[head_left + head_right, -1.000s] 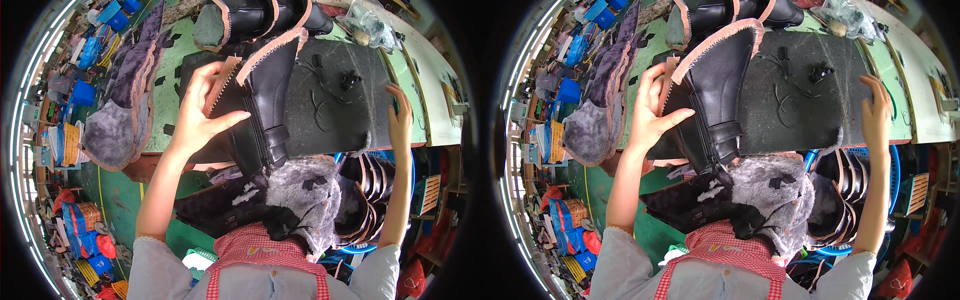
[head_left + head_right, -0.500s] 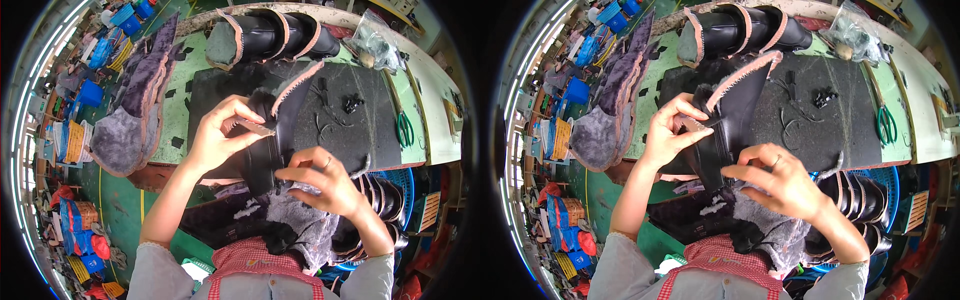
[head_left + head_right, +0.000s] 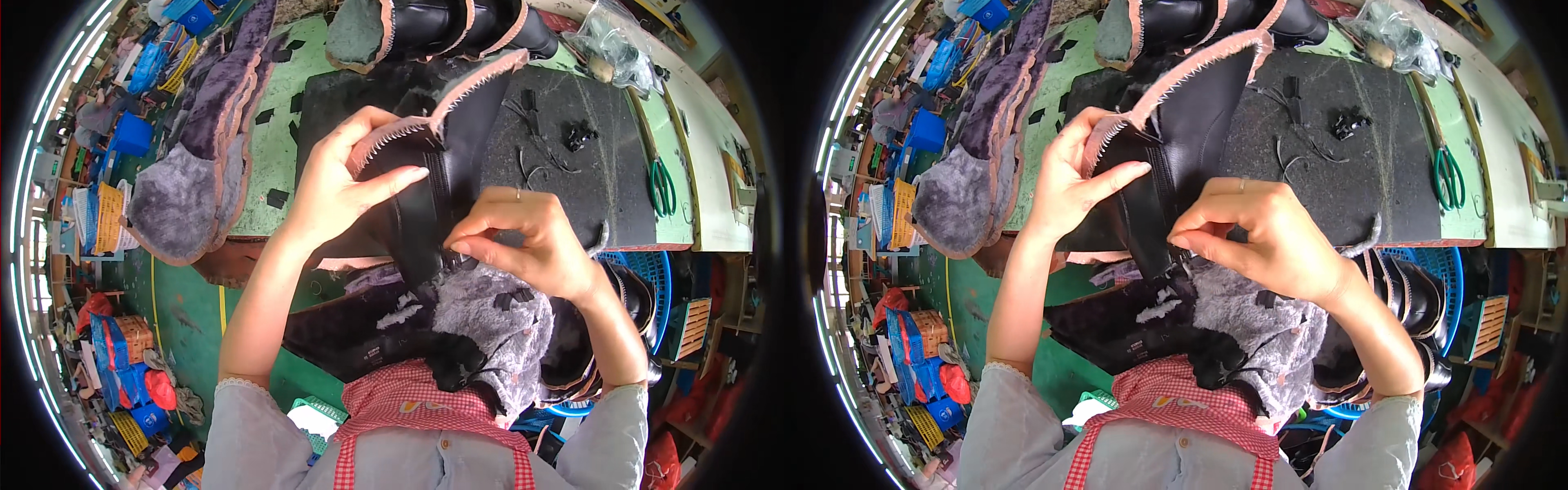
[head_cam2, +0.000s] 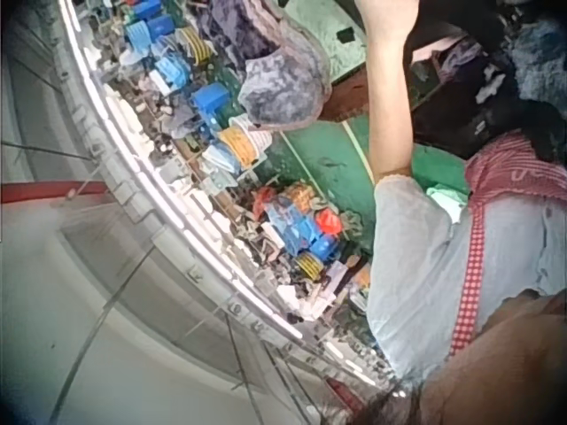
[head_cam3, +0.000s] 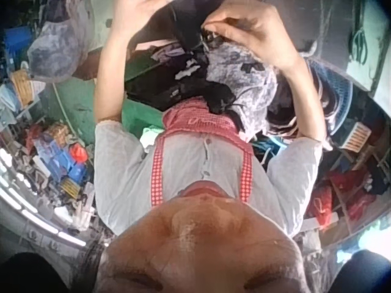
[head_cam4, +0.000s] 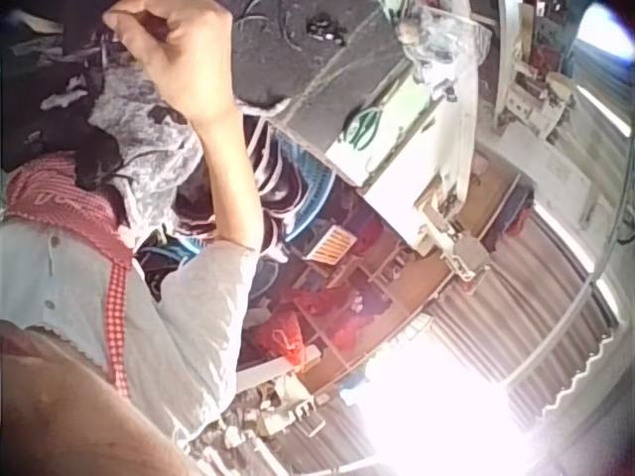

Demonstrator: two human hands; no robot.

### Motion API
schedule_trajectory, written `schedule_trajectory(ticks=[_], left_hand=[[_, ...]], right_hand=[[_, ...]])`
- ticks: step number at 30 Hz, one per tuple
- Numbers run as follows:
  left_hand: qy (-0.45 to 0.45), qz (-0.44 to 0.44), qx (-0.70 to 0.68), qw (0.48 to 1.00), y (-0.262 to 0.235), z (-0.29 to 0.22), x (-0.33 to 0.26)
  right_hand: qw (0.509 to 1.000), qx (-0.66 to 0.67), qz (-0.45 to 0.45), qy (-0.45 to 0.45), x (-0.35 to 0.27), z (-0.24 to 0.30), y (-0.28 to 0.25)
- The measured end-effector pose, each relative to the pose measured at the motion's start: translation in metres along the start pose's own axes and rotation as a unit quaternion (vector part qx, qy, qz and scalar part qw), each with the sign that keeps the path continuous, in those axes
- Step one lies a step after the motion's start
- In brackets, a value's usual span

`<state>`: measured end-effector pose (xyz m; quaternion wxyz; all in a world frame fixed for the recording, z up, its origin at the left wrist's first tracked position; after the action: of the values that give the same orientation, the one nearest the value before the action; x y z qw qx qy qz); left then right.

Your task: Trimming excess lining and materials from leather boots using scissors.

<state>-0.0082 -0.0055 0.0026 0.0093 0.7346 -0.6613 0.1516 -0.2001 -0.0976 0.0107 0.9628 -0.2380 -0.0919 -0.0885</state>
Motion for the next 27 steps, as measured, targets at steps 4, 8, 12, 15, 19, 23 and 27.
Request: schedule_trajectory(ticks=[4, 8, 12, 15, 19, 23, 27], left_hand=[[0.008, -0.015, 0.01, 1.0, -0.005, 0.004, -0.009], [-0.011, -0.035, 0.01, 0.999, -0.007, 0.005, -0.017], [-0.005, -0.047, 0.023, 0.999, -0.008, 0.004, -0.02], [0.005, -0.045, 0.04, 0.998, -0.008, 0.0, -0.02], [0.013, -0.062, 0.061, 0.996, -0.006, -0.002, -0.023], [0.108, -0.231, 0.331, 0.909, 0.005, -0.018, -0.04], [0.105, -0.037, -0.146, 0.983, 0.052, -0.015, -0.104]], right_hand=[[0.999, -0.026, 0.032, 0.003, 0.005, 0.003, 0.002], [0.998, -0.039, 0.042, -0.025, 0.006, 0.006, 0.005], [0.994, -0.091, 0.035, -0.056, 0.006, 0.009, 0.007], [0.995, -0.077, 0.047, -0.04, 0.007, 0.008, 0.006], [0.995, -0.073, 0.041, -0.046, 0.009, 0.011, 0.009], [0.982, -0.18, -0.001, -0.056, 0.006, 0.013, 0.013], [0.985, -0.151, -0.052, -0.064, 0.011, 0.011, 0.016]])
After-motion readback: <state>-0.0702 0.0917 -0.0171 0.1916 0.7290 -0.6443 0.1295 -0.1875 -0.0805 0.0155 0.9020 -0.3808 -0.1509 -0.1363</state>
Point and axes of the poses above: each hand's wrist, its own x-axis towards the middle knuckle, its own y-axis out of the palm, z = x × y, the point moved 3 cm from there along x, towards the middle knuckle, and after that the axes turned 8 degrees about z, right-handed, at the moved point
